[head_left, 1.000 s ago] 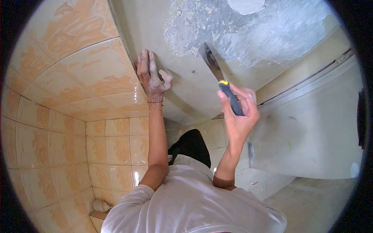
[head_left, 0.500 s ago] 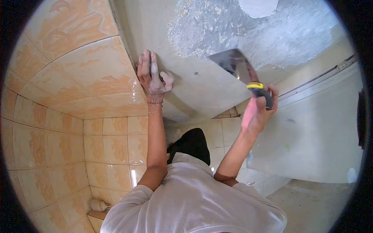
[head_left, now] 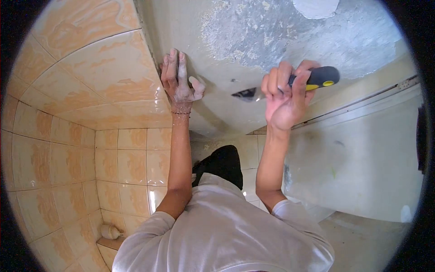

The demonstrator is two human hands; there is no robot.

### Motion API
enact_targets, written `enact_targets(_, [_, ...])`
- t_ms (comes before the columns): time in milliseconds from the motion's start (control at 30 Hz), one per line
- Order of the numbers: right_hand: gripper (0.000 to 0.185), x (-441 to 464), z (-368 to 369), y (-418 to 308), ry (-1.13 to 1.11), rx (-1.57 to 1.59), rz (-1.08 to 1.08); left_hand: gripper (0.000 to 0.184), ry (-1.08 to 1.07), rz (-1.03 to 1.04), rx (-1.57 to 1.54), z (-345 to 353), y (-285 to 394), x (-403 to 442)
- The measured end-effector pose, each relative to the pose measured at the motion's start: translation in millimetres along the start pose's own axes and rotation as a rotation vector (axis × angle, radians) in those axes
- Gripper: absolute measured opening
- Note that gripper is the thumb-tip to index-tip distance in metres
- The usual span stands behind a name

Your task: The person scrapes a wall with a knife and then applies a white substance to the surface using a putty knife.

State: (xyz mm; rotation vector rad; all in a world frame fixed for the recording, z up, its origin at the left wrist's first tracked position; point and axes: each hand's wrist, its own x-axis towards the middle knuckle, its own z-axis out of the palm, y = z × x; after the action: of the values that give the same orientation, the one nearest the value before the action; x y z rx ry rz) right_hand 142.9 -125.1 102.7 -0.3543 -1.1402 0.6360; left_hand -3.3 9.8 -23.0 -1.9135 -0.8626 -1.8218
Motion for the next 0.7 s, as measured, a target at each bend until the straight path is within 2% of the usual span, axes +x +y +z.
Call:
enact_targets(67, [0.012, 12.9, 19.0, -0.7, -0.002, 0.047, -0.059, 0.057, -0.005, 0.000, 0.022, -0.9, 0.2, 0.8])
enact_targets(133, [0.020, 21.9, 38.5, -5.8, 0.033, -0.204, -0.344, 0.058, -0.009, -0.006, -0.002, -1.9, 1.0, 1.1])
enact_targets(167, [0.020, 24.4, 47.1, -8.3, 0.031, -0.201, -0.340, 0.058, -0.010, -0.008, 0.003, -1.9, 0.3, 0.0])
enact_targets(233, [0.021, 26.8, 59.9, -10.2, -0.061, -0.245, -0.548, 0.060, -0.013, -0.010, -0.014, -0.2, -1.1, -2.1])
enact_targets(267, [0.021, 27.7, 59.1, 0.0, -0.063, -0.245, -0.549, 0.060, -0.011, -0.011, -0.013, 0.2, -1.8, -0.8])
enact_targets(333, [0.021, 22.9, 41.7, 35.1, 0.174, -0.741, -0.698, 0.059, -0.002, -0.007, 0.015, -0.6, -1.3, -1.4])
enact_targets(367, [0.022, 15.3, 32.1, 48.0, 0.162, -0.680, -0.471, 0.059, -0.004, -0.007, 0.018, -2.6, 0.1, -2.3])
enact_targets(400, [0.022, 12.3, 26.4, 45.1, 0.165, -0.678, -0.469, 0.058, -0.020, -0.018, 0.016, -4.9, 1.4, -2.9])
enact_targets(467, [0.023, 12.4, 12.0, 34.7, -0.228, -0.003, -0.497, 0.057, -0.026, -0.029, 0.025, -1.0, -1.3, 0.4])
enact_targets(500, [0.023, 9.9, 11.4, 36.3, -0.231, 0.003, -0.490, 0.056, -0.010, -0.018, 0.023, -0.3, -1.3, 0.1])
enact_targets(600, [0.023, -1.4, 8.2, 39.0, 0.009, -1.160, -0.703, 0.056, 0.006, -0.010, 0.014, 0.2, -2.6, -0.9])
enact_targets(633, [0.026, 9.5, 16.1, 57.3, 0.089, -0.657, -0.467, 0.056, 0.013, -0.007, 0.004, 0.3, -1.9, -1.2])
enact_targets(667, [0.026, 6.3, 14.3, 52.9, 0.093, -0.661, -0.465, 0.056, 0.009, -0.007, -0.001, -0.1, -0.7, -2.5])
enact_targets(700, [0.028, 4.5, 11.8, 47.4, -0.065, -0.335, -0.523, 0.056, 0.008, -0.003, -0.005, 1.1, -1.6, -1.7])
